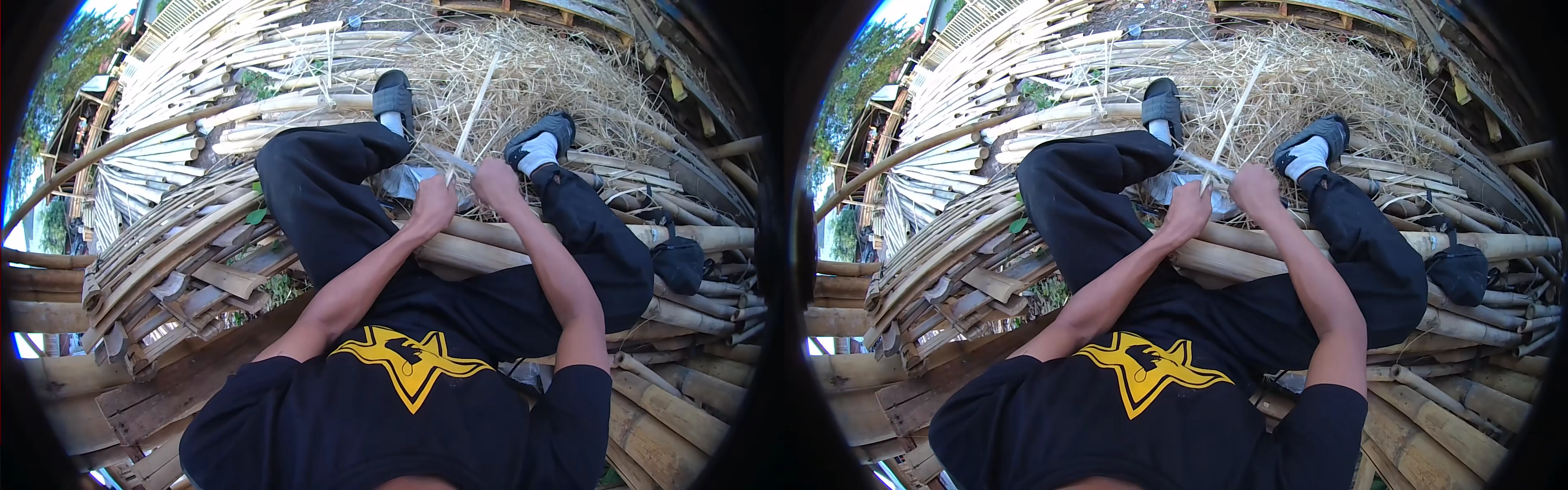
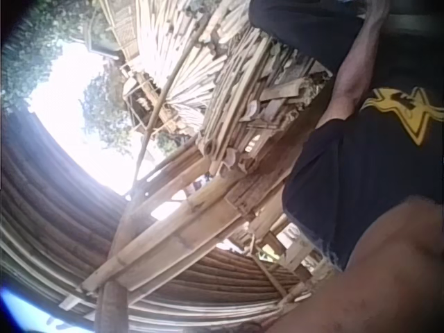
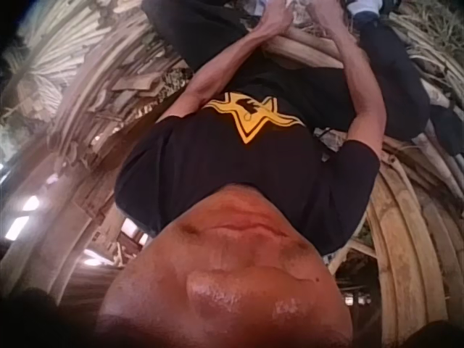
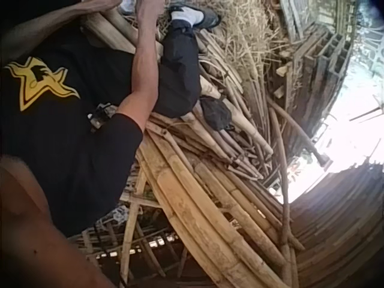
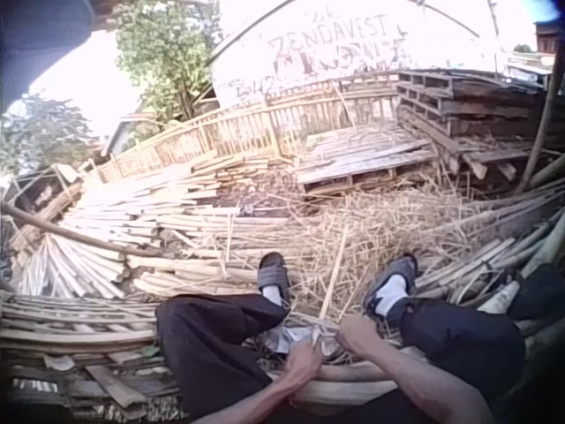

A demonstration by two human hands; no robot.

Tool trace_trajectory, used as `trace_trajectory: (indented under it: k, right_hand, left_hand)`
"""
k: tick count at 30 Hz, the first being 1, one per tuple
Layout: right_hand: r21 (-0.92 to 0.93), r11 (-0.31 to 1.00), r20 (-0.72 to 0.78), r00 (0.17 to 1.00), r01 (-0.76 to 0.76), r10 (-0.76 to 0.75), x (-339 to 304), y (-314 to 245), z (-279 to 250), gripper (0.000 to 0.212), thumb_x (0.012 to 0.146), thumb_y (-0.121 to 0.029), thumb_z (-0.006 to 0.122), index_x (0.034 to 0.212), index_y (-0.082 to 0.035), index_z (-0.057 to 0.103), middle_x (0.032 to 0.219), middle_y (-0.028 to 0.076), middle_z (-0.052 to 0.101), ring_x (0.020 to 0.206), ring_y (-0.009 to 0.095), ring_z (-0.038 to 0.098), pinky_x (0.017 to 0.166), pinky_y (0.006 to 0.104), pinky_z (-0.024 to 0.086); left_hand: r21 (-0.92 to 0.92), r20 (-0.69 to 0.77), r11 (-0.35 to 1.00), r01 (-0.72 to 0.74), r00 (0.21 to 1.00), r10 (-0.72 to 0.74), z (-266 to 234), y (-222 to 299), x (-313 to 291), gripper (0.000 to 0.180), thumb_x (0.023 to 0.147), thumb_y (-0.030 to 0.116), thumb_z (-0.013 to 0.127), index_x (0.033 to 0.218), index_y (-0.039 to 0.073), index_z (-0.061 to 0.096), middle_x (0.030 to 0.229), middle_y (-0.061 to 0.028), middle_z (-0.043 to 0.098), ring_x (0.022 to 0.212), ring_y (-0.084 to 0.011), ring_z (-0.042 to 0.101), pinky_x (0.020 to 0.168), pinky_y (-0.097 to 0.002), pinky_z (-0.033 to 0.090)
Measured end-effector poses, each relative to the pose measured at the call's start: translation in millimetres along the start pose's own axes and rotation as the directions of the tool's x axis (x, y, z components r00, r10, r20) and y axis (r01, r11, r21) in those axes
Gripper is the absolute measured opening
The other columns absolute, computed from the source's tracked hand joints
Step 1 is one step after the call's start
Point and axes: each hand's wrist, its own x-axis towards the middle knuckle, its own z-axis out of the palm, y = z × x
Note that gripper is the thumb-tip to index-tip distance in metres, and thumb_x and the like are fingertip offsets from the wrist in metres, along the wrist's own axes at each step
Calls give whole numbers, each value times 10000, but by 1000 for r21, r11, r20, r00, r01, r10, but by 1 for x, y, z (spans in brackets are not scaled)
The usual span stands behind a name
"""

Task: The person whittles and scrapes bamboo sticks with a knife, peeling off thin strips by hand.

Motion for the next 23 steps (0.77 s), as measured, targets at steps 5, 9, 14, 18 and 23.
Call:
trace_trajectory:
  k: [5, 9, 14, 18, 23]
  right_hand:
    - [29, 999, 69, 997, -35, 33, 2, 7, -1, 254, 700, -172, 588, 776, 64, 642, 796, 283, 632, 789, 413, 642, 716, 461, 527]
    - [71, 997, 129, 992, 5, -14, -8, -16, -19, 257, 690, -177, 599, 765, 63, 649, 804, 285, 635, 802, 423, 640, 732, 463, 527]
    - [93, 995, 121, 993, -19, 8, -8, -20, -7, 258, 698, -179, 585, 783, 56, 649, 785, 282, 633, 772, 427, 640, 713, 460, 531]
    - [27, 999, 45, 999, 28, -29, -5, -10, -2, 243, 706, -185, 584, 777, 37, 655, 780, 276, 634, 760, 414, 647, 689, 461, 536]
    - [30, 1000, 64, 998, 1, -3, -4, 0, 4, 270, 698, -202, 616, 808, 43, 637, 791, 269, 630, 802, 423, 634, 728, 466, 523]
  left_hand:
    - [33, -70, 997, -70, 995, 73, -1, 2, -8, 315, 885, 209, 531, 791, -89, 572, 729, -309, 580, 740, -469, 576, 671, -508, 444]
    - [53, -32, 998, -13, 999, 15, -20, 7, -2, 279, 882, 196, 528, 846, -70, 602, 776, -312, 599, 774, -471, 596, 691, -518, 473]
    - [13, -91, 998, -59, 994, 60, -16, 9, -4, 269, 869, 180, 558, 816, -82, 584, 734, -309, 576, 745, -474, 573, 650, -504, 447]
    - [22, -88, 996, -81, 993, 83, -9, 6, -6, 258, 871, 163, 557, 816, -88, 573, 726, -312, 575, 721, -475, 575, 638, -504, 452]
    - [66, -16, 992, -111, 994, 113, -1, -10, -6, 255, 871, 162, 545, 850, -90, 581, 728, -317, 583, 729, -483, 586, 648, -513, 467]
